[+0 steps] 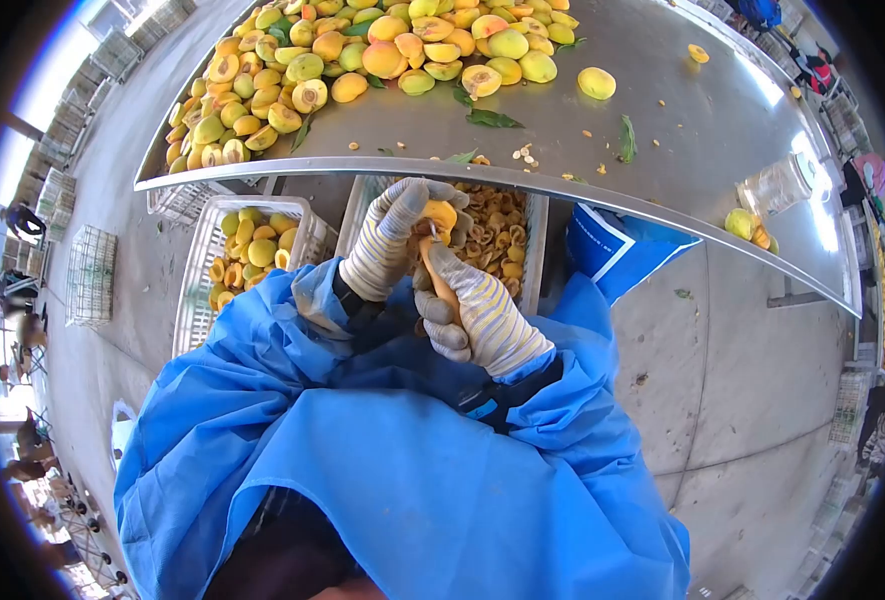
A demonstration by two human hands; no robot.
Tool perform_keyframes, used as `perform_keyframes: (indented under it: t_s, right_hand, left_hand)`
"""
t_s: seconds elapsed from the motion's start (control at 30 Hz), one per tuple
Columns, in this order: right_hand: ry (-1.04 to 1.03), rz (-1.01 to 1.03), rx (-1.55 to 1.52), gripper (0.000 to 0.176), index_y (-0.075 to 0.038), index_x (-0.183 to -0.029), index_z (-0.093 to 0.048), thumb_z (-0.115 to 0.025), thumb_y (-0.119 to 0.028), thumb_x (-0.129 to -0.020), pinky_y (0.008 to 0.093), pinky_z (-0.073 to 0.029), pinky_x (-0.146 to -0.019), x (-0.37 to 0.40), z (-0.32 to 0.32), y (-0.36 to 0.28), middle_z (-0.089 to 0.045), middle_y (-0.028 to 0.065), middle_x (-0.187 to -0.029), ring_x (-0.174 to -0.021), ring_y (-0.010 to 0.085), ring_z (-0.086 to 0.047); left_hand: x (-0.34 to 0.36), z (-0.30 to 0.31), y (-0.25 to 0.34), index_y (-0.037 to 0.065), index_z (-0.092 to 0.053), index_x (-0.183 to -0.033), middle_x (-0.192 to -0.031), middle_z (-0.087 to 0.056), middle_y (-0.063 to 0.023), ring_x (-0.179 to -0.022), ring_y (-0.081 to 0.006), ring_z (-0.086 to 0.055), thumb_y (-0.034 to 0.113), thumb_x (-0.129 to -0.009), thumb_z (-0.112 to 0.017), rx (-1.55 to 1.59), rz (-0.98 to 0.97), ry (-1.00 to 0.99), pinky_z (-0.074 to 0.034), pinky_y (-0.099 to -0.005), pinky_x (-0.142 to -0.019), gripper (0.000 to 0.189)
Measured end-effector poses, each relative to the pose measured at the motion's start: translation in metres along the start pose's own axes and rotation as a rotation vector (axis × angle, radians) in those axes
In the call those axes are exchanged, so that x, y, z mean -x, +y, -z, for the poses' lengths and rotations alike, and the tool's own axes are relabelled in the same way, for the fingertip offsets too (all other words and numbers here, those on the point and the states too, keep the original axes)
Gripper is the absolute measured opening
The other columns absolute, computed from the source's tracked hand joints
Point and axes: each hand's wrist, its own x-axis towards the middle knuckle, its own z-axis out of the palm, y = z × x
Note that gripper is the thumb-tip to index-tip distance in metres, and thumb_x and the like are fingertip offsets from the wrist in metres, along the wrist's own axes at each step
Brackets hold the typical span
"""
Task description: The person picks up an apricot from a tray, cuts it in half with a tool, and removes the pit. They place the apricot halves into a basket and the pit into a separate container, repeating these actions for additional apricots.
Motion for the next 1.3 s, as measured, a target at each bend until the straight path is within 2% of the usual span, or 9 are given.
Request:
perform_keyframes:
  t_s: [0.2,0.53,0.67,0.83,0.93,1.0,1.03,1.2,1.3]
  right_hand:
    - [0.15,0.027,0.212,0.044,-0.011,-0.092,-0.057,-0.052,-0.055,-0.096,0.0212,-0.032,-0.031,0.006,-0.005,0.003,-0.046,-0.0025,-0.056,-0.035,0.0071,-0.04]
    - [-0.135,-0.01,-0.1,0.042,-0.011,-0.094,-0.056,-0.05,-0.052,-0.097,0.0204,-0.032,-0.03,0.004,0.008,0.006,-0.045,-0.0024,-0.058,-0.035,0.0068,-0.038]
    - [0.111,0.148,0.219,0.046,-0.012,-0.096,-0.055,-0.053,-0.057,-0.094,0.0218,-0.033,-0.032,0.016,0.004,-0.003,-0.044,-0.0017,-0.059,-0.037,0.0073,-0.038]
    - [0.425,0.598,1.24,0.048,-0.004,-0.099,-0.057,-0.058,-0.051,-0.093,0.029,-0.039,-0.053,0.0,0.038,-0.001,-0.05,0.004,-0.065,-0.057,0.014,-0.042]
    - [0.487,0.516,1.361,0.048,0.0,-0.1,-0.057,-0.06,-0.048,-0.092,0.0349,-0.041,-0.059,0.009,0.035,-0.004,-0.05,0.0138,-0.068,-0.062,0.0212,-0.045]
    - [0.49,0.519,1.458,0.045,-0.001,-0.098,-0.057,-0.058,-0.046,-0.094,0.0449,-0.044,-0.06,0.009,0.036,-0.004,-0.056,0.0223,-0.071,-0.07,0.0392,-0.053]
    - [0.494,0.523,1.506,0.044,-0.001,-0.097,-0.058,-0.057,-0.045,-0.094,0.0498,-0.045,-0.061,0.009,0.036,-0.005,-0.059,0.0265,-0.072,-0.074,0.0481,-0.058]
    - [0.458,0.541,1.54,0.043,-0.001,-0.097,-0.059,-0.058,-0.044,-0.094,0.0506,-0.045,-0.062,-0.004,0.032,-0.005,-0.06,0.0279,-0.074,-0.075,0.0486,-0.059]
    - [0.457,0.532,1.591,0.047,0.0,-0.101,-0.06,-0.058,-0.046,-0.093,0.0502,-0.046,-0.065,-0.012,0.037,-0.003,-0.061,0.0284,-0.077,-0.077,0.0482,-0.059]
  left_hand:
    - [-0.002,0.004,0.011,0.006,-0.06,-0.113,-0.104,-0.066,-0.0143,-0.09,-0.0273,-0.068,0.053,-0.088,-0.065,0.033,0.241,-0.077,-0.058,-0.0391,-0.075,0.054]
    - [-0.002,-0.001,0.006,0.009,-0.06,-0.112,-0.1,-0.067,-0.0138,-0.088,-0.028,-0.068,0.052,-0.089,-0.064,0.247,0.291,0.012,-0.058,-0.0403,-0.073,0.048]
    - [-0.011,0.014,0.013,0.004,-0.062,-0.11,-0.097,-0.068,-0.0082,-0.091,-0.0195,-0.066,0.039,-0.093,-0.065,0.339,0.033,0.2,-0.056,-0.0344,-0.079,0.039]
    - [0.007,0.053,0.058,0.002,-0.067,-0.106,-0.095,-0.069,-0.0044,-0.086,-0.0153,-0.066,0.027,-0.094,-0.065,-0.493,-0.071,0.249,-0.051,-0.0264,-0.076,0.028]
    - [0.042,0.083,0.105,0.004,-0.069,-0.104,-0.091,-0.07,-0.0082,-0.085,-0.0207,-0.066,0.024,-0.091,-0.067,-1.313,0.053,0.264,-0.05,-0.0299,-0.075,0.024]
    - [0.068,0.106,0.13,0.008,-0.071,-0.103,-0.092,-0.069,-0.0146,-0.086,-0.0306,-0.066,0.029,-0.085,-0.071,-1.688,0.187,0.283,-0.05,-0.0374,-0.079,0.028]
    - [0.076,0.119,0.137,0.008,-0.069,-0.108,-0.104,-0.068,-0.0149,-0.098,-0.0345,-0.062,0.033,-0.084,-0.071,-1.757,0.263,0.419,-0.049,-0.0414,-0.086,0.034]
    - [0.027,0.197,0.152,0.006,-0.065,-0.118,-0.12,-0.063,-0.0152,-0.118,-0.0367,-0.052,0.044,-0.086,-0.065,-2.149,-0.388,0.926,-0.039,-0.0455,-0.102,0.05]
    - [-0.03,0.178,0.168,0.007,-0.068,-0.114,-0.117,-0.064,-0.0165,-0.115,-0.0355,-0.055,0.054,-0.088,-0.057,-2.104,-0.016,0.816,-0.038,-0.0443,-0.103,0.055]
